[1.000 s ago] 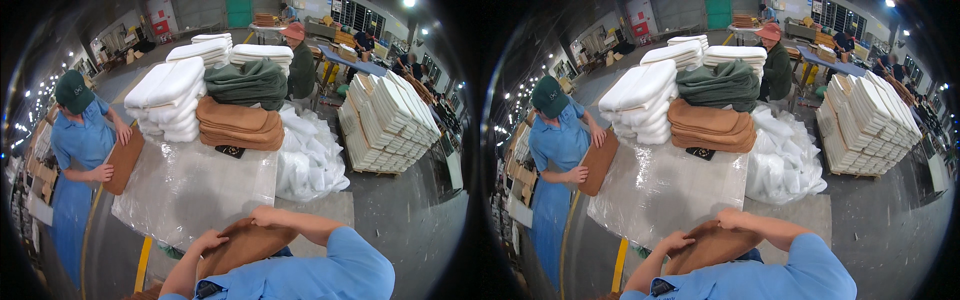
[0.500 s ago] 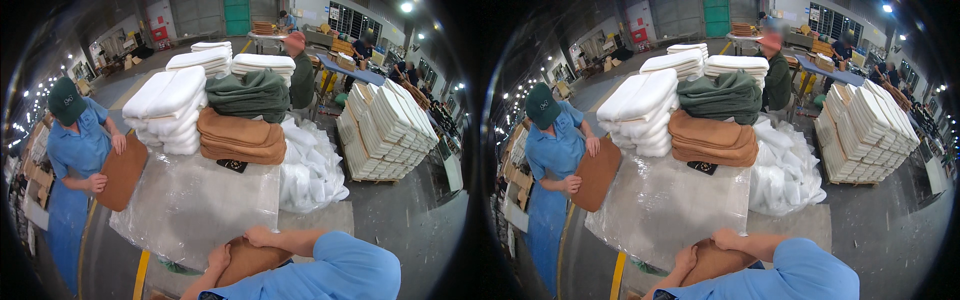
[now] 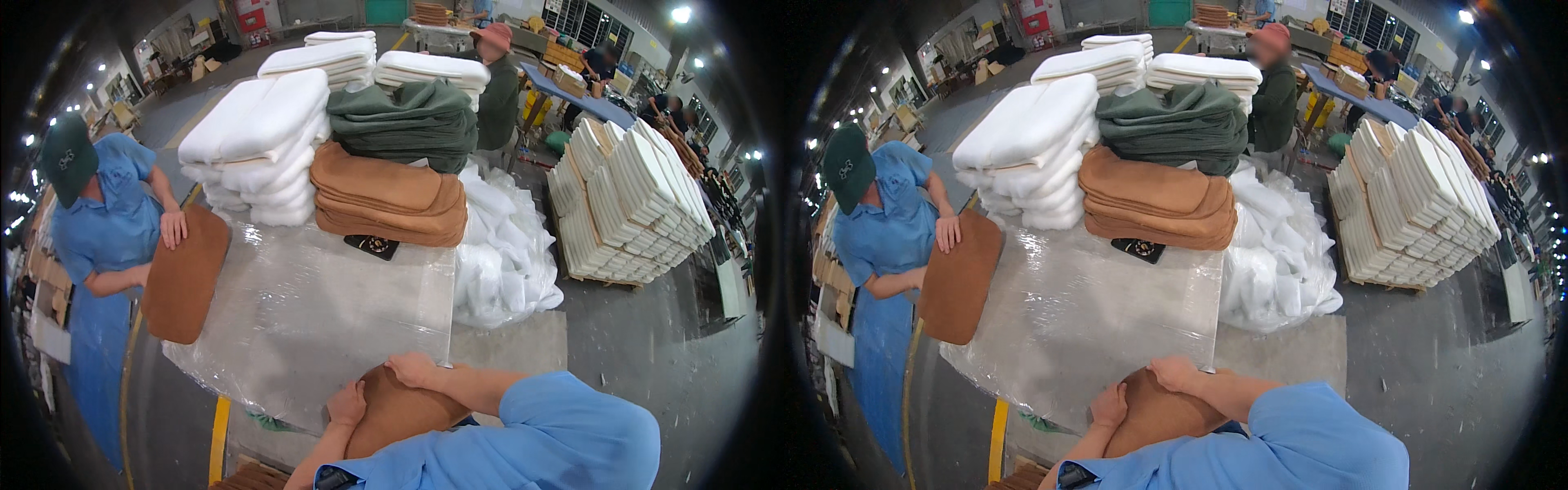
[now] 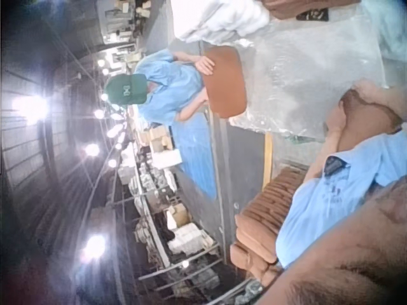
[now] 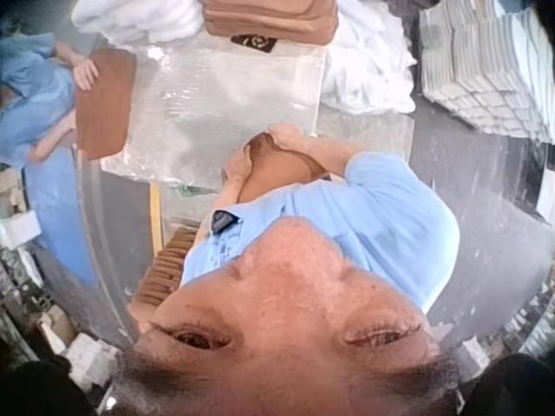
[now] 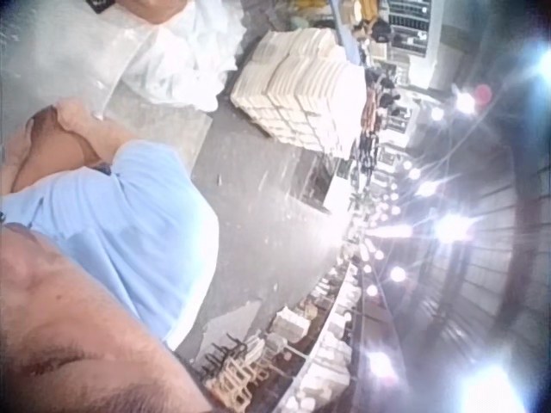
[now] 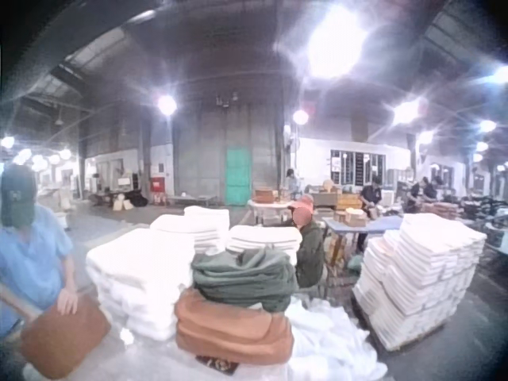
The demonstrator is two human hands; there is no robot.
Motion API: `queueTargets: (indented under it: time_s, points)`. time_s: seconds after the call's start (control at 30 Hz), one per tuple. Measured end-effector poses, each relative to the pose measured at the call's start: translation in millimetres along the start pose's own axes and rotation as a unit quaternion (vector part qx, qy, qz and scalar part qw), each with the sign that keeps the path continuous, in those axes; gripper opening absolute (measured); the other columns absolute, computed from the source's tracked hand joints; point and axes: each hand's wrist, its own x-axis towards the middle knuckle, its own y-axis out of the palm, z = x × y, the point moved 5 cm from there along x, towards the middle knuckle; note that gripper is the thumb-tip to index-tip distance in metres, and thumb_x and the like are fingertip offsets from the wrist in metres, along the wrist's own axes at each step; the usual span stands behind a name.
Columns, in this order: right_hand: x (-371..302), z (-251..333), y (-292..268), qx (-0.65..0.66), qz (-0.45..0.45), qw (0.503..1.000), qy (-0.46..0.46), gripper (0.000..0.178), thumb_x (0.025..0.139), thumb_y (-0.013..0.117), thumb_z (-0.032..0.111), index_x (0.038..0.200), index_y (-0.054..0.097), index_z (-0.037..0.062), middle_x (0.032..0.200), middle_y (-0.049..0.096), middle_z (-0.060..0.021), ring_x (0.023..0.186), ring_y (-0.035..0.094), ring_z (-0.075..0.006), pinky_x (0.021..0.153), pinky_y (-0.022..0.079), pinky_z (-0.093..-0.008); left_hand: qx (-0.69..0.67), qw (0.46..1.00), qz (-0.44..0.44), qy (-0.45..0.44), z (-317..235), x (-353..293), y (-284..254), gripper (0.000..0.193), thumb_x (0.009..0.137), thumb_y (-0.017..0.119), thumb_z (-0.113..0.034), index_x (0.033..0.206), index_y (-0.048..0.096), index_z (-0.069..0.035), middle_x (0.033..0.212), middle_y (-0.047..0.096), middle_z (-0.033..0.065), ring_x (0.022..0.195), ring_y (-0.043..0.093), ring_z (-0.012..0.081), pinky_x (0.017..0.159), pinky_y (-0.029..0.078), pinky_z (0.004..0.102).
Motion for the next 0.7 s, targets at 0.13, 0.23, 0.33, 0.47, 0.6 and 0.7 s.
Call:
queueTargets:
  time_s: [0.13,0.23,0.33,0.47,0.6,0.7]
  points:
    - [-8.1,-2.9,-17.0,0.049,0.028,0.998,-0.01,0.042,0.104,0.051,0.043,0.111,0.073,0.0072,0.108,0.073,-0.024,0.104,0.069,-0.045,0.091,0.053,-0.0547,-0.047,0.994,0.008,0.102,-0.2,-10.0,-15.0,0.04,0.105,0.053,-0.047,0.105,0.069,-0.01,0.091,0.074,0.0208,0.084,0.07,0.0469,0.073,0.053,0.057]
    - [-20.8,-27.1,-29.4,-0.062,0.123,0.99,-0.024,0.045,0.103,0.054,0.046,0.119,0.074,0.0094,0.119,0.071,-0.0222,0.114,0.066,-0.0431,0.099,0.052,-0.052,-0.124,0.987,0.064,0.077,14.3,-19.9,-23.8,0.043,0.101,0.06,-0.049,0.109,0.073,-0.009,0.094,0.076,0.0183,0.091,0.071,0.0439,0.078,0.054,0.0518]
    - [-31.8,-39.8,-37.6,-0.099,0.18,0.979,-0.008,0.047,0.103,0.053,0.046,0.124,0.073,0.009,0.125,0.07,-0.0214,0.118,0.065,-0.0433,0.102,0.051,-0.0507,-0.158,0.959,0.237,-0.011,41.5,-29.4,-26.3,0.046,0.099,0.062,-0.049,0.112,0.075,-0.007,0.103,0.076,0.018,0.101,0.071,0.0402,0.085,0.054,0.0475]
    - [-26.6,-50.3,-28.6,-0.036,0.112,0.989,0.085,0.046,0.105,0.049,0.043,0.122,0.073,0.007,0.125,0.07,-0.0225,0.118,0.065,-0.0437,0.102,0.051,-0.0518,-0.176,0.95,0.248,-0.07,44.0,-22.2,-18.1,0.048,0.102,0.057,-0.045,0.113,0.074,-0.002,0.112,0.075,0.0202,0.111,0.07,0.0386,0.092,0.052,0.0474]
    - [-21.6,-48.8,-7.8,0.02,0.026,0.988,0.149,0.044,0.106,0.046,0.039,0.116,0.073,0.0048,0.119,0.07,-0.0243,0.114,0.065,-0.0455,0.1,0.051,-0.0539,-0.102,0.98,0.143,-0.092,28.3,-21.4,-4.4,0.048,0.107,0.046,-0.041,0.116,0.072,-0.002,0.115,0.074,0.0232,0.113,0.067,0.0433,0.095,0.051,0.0518]
    - [-24.3,-32.6,-9.9,0.021,-0.01,0.989,0.147,0.041,0.105,0.048,0.037,0.113,0.073,0.0049,0.118,0.071,-0.0229,0.113,0.066,-0.0444,0.099,0.051,-0.0543,-0.065,0.989,0.081,-0.106,31.3,-26.6,0.3,0.047,0.11,0.041,-0.039,0.123,0.068,-0.004,0.114,0.071,0.0286,0.108,0.065,0.0501,0.094,0.051,0.0556]
